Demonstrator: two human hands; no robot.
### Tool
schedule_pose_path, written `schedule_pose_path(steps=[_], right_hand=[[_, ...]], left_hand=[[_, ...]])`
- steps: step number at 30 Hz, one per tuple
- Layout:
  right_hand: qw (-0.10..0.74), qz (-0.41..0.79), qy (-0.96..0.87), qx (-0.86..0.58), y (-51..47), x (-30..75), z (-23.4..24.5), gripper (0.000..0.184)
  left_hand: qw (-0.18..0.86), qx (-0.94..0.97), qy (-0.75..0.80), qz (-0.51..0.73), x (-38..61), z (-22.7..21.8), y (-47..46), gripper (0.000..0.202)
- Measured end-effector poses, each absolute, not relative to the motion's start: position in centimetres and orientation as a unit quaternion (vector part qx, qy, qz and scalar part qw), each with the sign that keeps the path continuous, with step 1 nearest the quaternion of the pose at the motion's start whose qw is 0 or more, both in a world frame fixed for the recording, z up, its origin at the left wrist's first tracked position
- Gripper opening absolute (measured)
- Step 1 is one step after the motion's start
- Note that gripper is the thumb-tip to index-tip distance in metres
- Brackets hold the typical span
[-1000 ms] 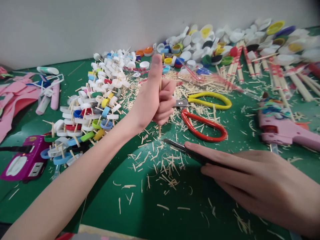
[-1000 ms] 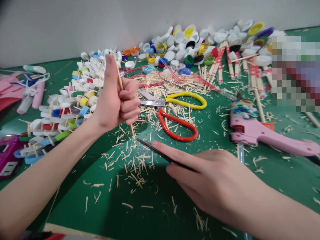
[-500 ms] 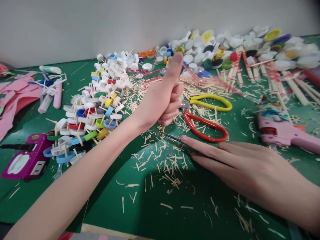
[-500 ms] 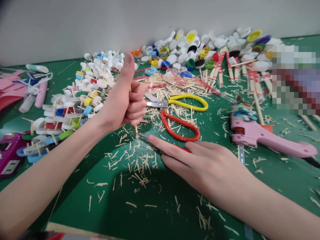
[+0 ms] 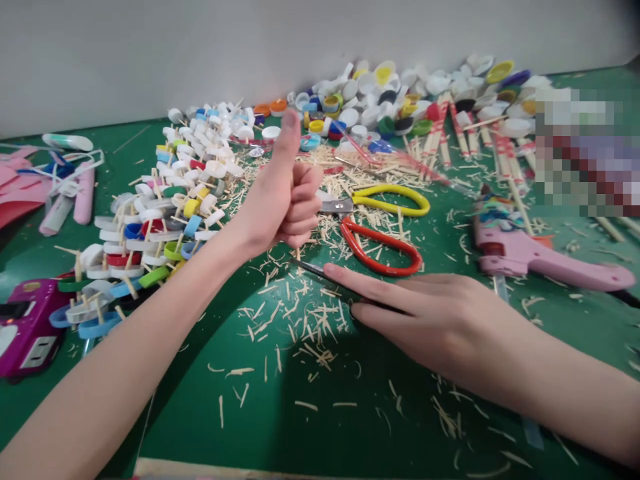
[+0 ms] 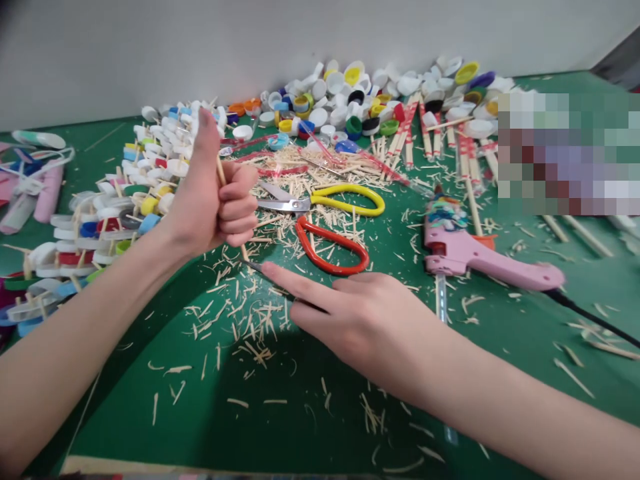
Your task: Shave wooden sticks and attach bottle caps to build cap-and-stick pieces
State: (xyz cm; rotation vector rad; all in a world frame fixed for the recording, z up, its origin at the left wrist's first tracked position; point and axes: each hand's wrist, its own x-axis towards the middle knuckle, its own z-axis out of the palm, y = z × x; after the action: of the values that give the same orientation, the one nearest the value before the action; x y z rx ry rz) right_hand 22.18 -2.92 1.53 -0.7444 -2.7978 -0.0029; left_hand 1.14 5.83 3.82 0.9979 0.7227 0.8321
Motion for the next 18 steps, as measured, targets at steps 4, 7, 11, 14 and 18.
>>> schedule_pose_path(steps=[4,7,11,14,18], right_hand=[[0.108,0.027,-0.959,-0.262,-3.2,22.7,2.2,0.028],[0.062,0.025,-0.964,-0.258,-3.6,23.4,2.4,0.03],[0.063,0.003,-0.968,-0.242,-3.6,23.9,2.2,0.031],[0.099,0.014,-0.968,-0.229,-3.2,23.8,2.0,0.03],[0.157,0.022,-0.956,-0.247,-2.8,23.7,1.6,0.026]], left_hand=[[0.74,0.435,0.347,0.379,1.3,4.1,5.6,0.068],[0.746,0.4,0.369,0.384,1.4,4.3,5.5,0.069],[0.741,0.381,0.385,0.397,1.5,4.4,5.3,0.067],[0.723,0.412,0.385,0.399,1.6,4.4,5.1,0.067],[0.721,0.429,0.373,0.396,1.6,4.4,5.1,0.067]])
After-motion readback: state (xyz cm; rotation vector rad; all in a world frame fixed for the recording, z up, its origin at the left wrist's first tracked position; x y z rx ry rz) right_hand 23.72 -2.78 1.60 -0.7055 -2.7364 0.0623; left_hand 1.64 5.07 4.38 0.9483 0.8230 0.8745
